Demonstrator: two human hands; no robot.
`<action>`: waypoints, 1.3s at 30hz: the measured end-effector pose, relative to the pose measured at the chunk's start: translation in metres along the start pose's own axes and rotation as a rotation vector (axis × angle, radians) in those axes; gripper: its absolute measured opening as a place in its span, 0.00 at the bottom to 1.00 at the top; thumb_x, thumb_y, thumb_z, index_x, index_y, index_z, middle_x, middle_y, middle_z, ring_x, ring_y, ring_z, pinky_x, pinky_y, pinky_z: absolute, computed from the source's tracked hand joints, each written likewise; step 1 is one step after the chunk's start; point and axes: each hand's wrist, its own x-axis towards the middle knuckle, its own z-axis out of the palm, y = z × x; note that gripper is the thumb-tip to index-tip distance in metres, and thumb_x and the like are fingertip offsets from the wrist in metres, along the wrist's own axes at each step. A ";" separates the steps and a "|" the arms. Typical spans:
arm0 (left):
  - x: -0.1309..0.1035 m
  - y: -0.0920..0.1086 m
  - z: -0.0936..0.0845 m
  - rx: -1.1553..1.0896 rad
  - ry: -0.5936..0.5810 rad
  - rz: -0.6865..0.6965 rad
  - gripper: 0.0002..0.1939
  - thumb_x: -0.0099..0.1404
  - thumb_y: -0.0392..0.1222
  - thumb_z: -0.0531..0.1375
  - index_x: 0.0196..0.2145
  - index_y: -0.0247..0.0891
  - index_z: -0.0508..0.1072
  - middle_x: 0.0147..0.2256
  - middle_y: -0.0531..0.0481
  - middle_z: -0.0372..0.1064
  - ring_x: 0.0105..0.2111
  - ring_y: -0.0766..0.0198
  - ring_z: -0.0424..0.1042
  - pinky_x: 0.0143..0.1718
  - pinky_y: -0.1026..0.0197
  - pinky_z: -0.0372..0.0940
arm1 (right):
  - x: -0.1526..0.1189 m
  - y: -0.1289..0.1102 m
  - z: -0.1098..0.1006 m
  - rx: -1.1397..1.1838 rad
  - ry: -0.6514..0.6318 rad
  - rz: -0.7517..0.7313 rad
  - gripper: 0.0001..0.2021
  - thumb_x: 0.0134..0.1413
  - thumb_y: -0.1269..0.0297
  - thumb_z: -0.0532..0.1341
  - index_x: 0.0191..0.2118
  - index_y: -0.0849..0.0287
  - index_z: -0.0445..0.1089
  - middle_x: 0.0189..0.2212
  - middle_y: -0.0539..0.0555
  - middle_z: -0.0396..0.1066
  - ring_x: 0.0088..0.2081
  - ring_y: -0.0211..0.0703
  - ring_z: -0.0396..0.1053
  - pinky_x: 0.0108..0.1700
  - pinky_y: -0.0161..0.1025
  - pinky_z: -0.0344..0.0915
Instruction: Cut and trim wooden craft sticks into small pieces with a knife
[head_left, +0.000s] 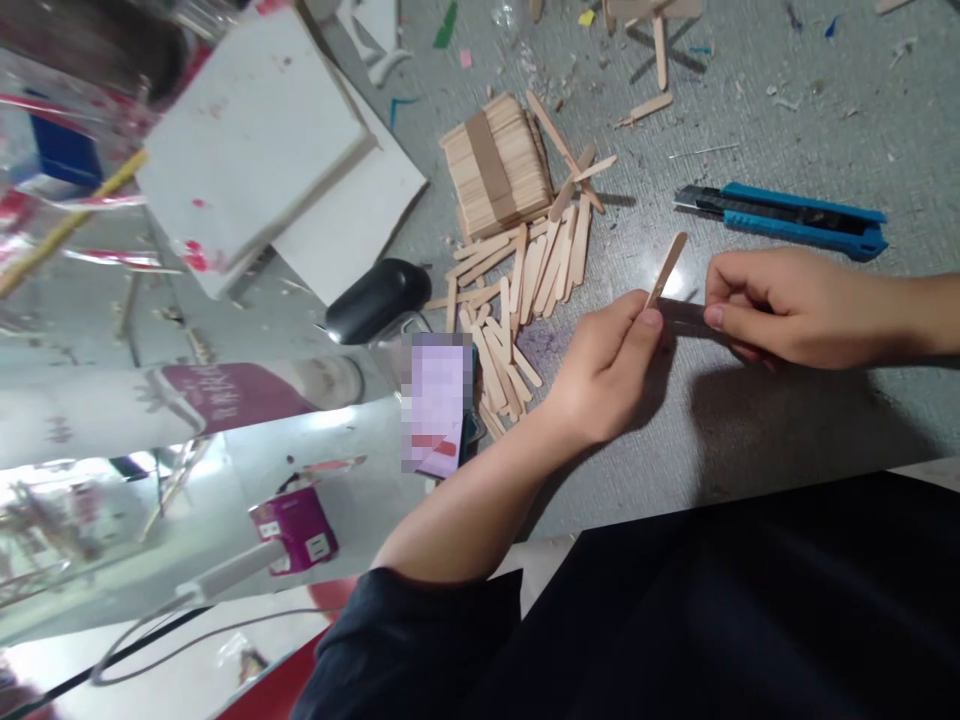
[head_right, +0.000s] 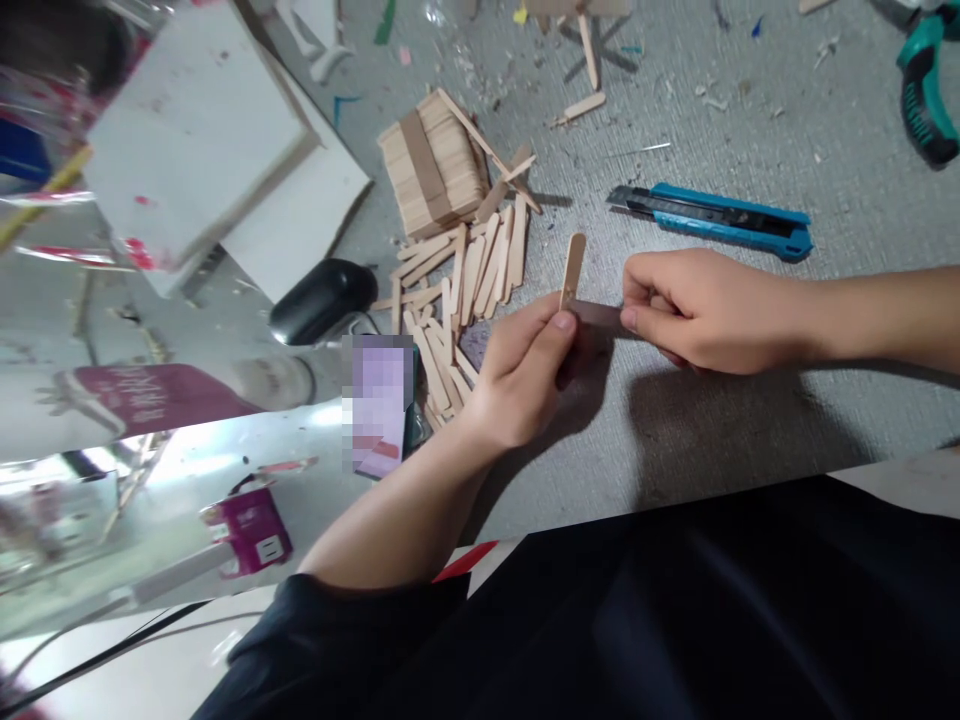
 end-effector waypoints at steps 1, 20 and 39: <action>0.001 -0.002 0.000 -0.003 0.007 0.008 0.29 0.92 0.65 0.55 0.35 0.47 0.69 0.29 0.51 0.72 0.32 0.58 0.71 0.37 0.51 0.66 | 0.000 0.001 0.000 0.031 -0.005 0.006 0.19 0.80 0.50 0.75 0.39 0.51 0.72 0.23 0.47 0.73 0.23 0.39 0.65 0.29 0.41 0.53; 0.006 0.000 0.003 -0.266 0.038 -0.185 0.26 0.87 0.60 0.60 0.33 0.45 0.80 0.18 0.55 0.62 0.20 0.62 0.65 0.26 0.55 0.67 | -0.004 0.002 0.002 -0.071 0.131 -0.184 0.18 0.77 0.51 0.76 0.40 0.49 0.68 0.25 0.44 0.67 0.28 0.41 0.60 0.32 0.42 0.51; 0.003 0.001 0.010 -0.195 -0.244 -0.091 0.19 0.88 0.55 0.62 0.39 0.43 0.76 0.30 0.51 0.81 0.27 0.64 0.73 0.31 0.60 0.69 | 0.002 -0.003 0.001 0.344 0.018 0.011 0.27 0.71 0.37 0.82 0.37 0.52 0.74 0.24 0.49 0.79 0.15 0.33 0.65 0.15 0.36 0.53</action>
